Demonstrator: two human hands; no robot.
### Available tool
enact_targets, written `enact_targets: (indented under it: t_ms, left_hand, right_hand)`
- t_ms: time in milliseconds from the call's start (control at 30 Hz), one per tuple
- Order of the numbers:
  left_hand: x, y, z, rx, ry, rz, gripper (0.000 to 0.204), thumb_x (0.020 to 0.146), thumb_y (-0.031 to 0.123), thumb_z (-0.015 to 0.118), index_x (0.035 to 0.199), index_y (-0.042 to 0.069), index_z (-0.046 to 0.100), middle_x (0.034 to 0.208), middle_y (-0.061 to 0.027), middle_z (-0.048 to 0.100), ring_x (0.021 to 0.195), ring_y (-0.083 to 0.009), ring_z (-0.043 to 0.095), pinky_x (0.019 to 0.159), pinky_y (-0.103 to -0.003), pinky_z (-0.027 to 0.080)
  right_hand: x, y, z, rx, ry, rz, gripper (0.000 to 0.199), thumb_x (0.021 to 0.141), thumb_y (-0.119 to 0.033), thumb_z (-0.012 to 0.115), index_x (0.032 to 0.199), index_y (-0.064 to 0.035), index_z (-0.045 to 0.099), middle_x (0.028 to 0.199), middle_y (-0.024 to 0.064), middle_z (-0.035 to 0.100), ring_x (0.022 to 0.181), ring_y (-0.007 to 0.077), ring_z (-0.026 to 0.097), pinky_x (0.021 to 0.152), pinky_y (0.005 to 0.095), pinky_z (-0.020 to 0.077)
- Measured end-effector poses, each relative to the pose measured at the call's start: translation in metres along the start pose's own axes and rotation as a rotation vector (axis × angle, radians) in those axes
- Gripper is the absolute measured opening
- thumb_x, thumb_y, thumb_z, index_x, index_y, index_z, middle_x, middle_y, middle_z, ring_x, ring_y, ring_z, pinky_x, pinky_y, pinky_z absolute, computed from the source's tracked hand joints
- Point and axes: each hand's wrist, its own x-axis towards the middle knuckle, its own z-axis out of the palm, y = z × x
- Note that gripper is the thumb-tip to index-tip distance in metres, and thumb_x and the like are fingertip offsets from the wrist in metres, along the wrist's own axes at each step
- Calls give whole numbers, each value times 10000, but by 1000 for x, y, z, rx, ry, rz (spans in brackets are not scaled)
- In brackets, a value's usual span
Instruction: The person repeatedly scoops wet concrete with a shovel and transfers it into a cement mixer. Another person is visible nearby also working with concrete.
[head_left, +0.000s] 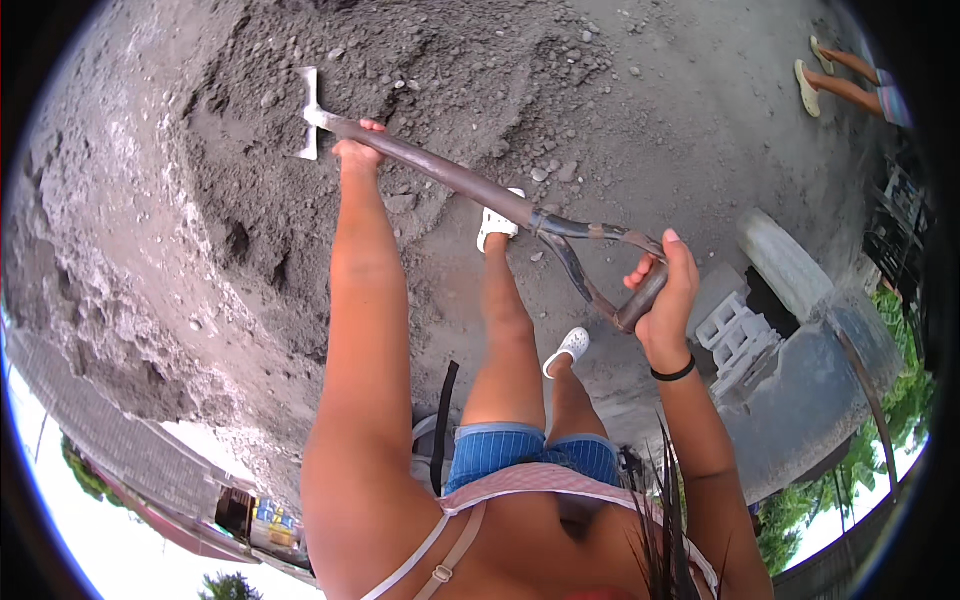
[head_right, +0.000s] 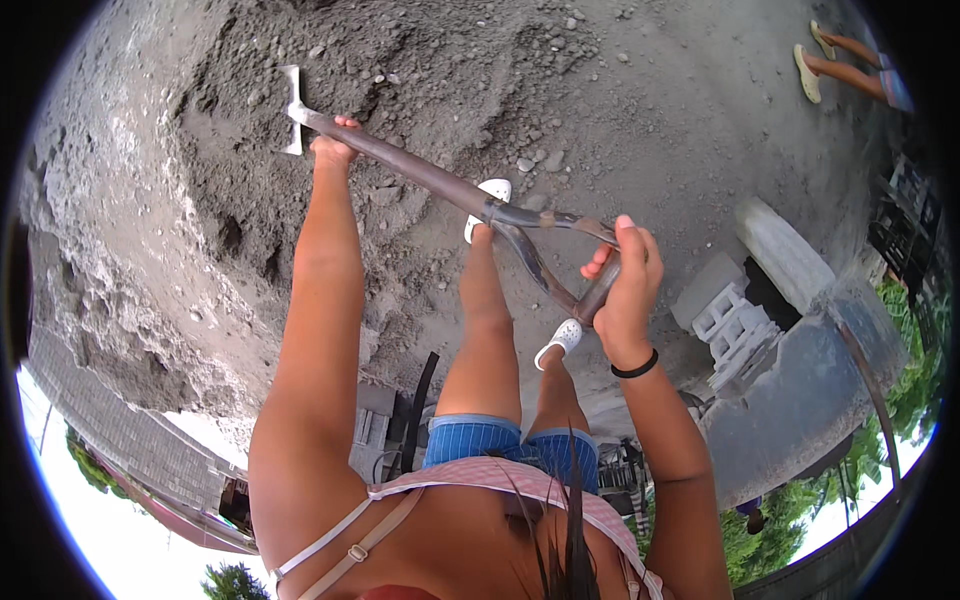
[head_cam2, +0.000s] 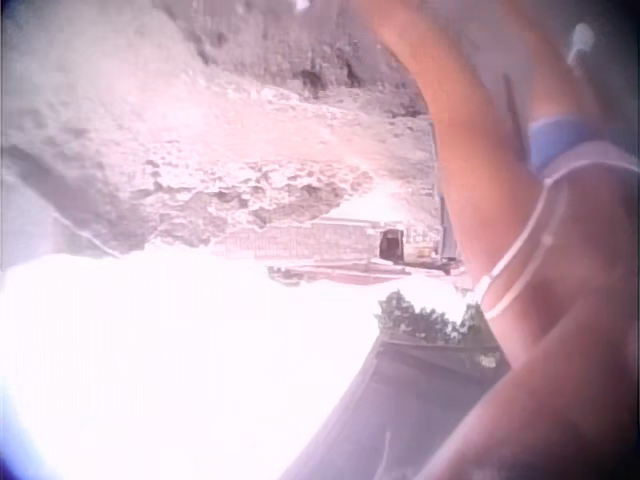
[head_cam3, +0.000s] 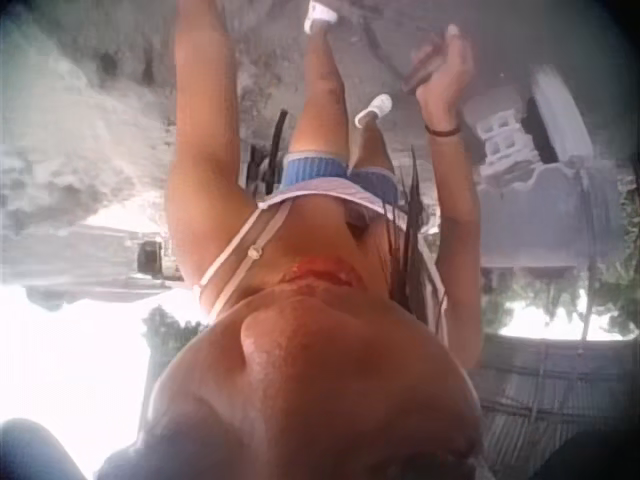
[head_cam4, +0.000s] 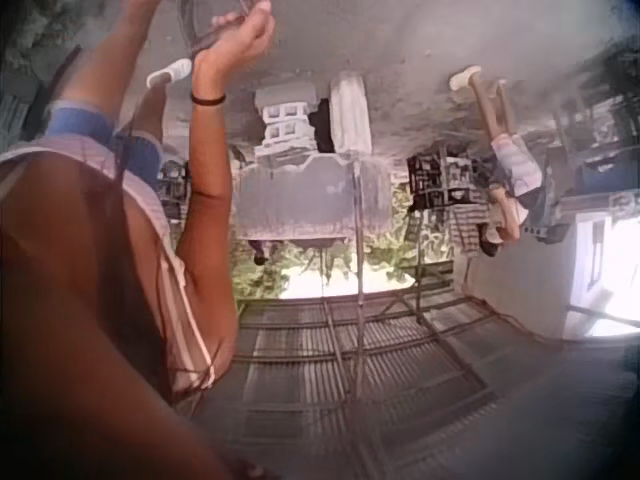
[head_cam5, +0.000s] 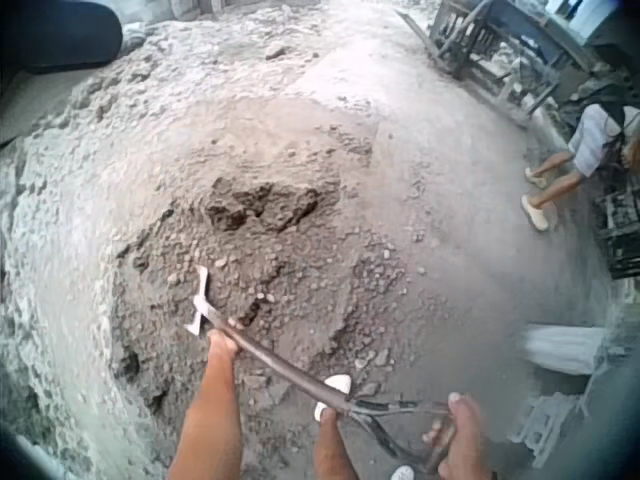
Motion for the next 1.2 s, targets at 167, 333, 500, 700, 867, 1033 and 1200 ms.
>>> enact_targets:
  t_ms: [167,333,500,700,867,1033,1200]
  left_hand:
    - [12,59,-4,107,193,15,357,880,374,298,689,96,412,606,-41,421,566,-190,445,489,-304,404]
    - [-18,-6,-15,331,277,-96,246,872,315,339,723,129,398,648,-42,424,596,-205,484,535,-362,461]
    - [-151,-154,-93,558,263,-38,331,870,347,288,654,111,374,594,-41,419,552,-213,466,519,-364,454]
    - [-319,-274,-144,665,69,97,504,866,488,160,656,99,401,595,-29,425,546,-193,442,520,-334,443]
    - [-507,-426,-140,820,-112,144,691,826,671,49,679,108,421,596,-16,439,504,-162,420,485,-288,433]
    - [-712,-584,-144,936,-638,42,785,791,722,6,753,75,449,603,-45,447,510,-171,417,495,-283,425]
    - [-880,-726,-201,1168,-1298,-246,744,832,664,114,915,16,469,732,-93,488,628,-212,466,612,-332,440]
  right_hand:
    - [0,-18,-2,-1,-68,-67,313,773,-287,671,736,-11,531,568,12,510,484,56,469,425,212,384]
    - [23,-44,-121,139,-46,-58,322,763,-282,684,692,-3,541,564,25,514,455,62,461,399,216,371]
    - [-6,37,-313,198,34,49,268,796,-251,658,688,-29,551,565,16,509,440,79,461,410,222,387]
    - [-126,139,-527,393,205,42,281,806,-282,633,673,-52,541,564,30,513,442,97,477,410,247,404]
    - [-223,221,-669,608,388,28,290,814,-320,616,695,-68,533,571,30,509,457,113,488,423,259,417]
    - [-310,294,-759,1075,516,-146,319,801,-351,619,700,-72,502,567,27,498,460,124,473,425,282,404]
    - [-331,397,-753,1585,556,-244,315,822,-399,582,704,-114,518,541,1,459,454,124,450,445,276,397]
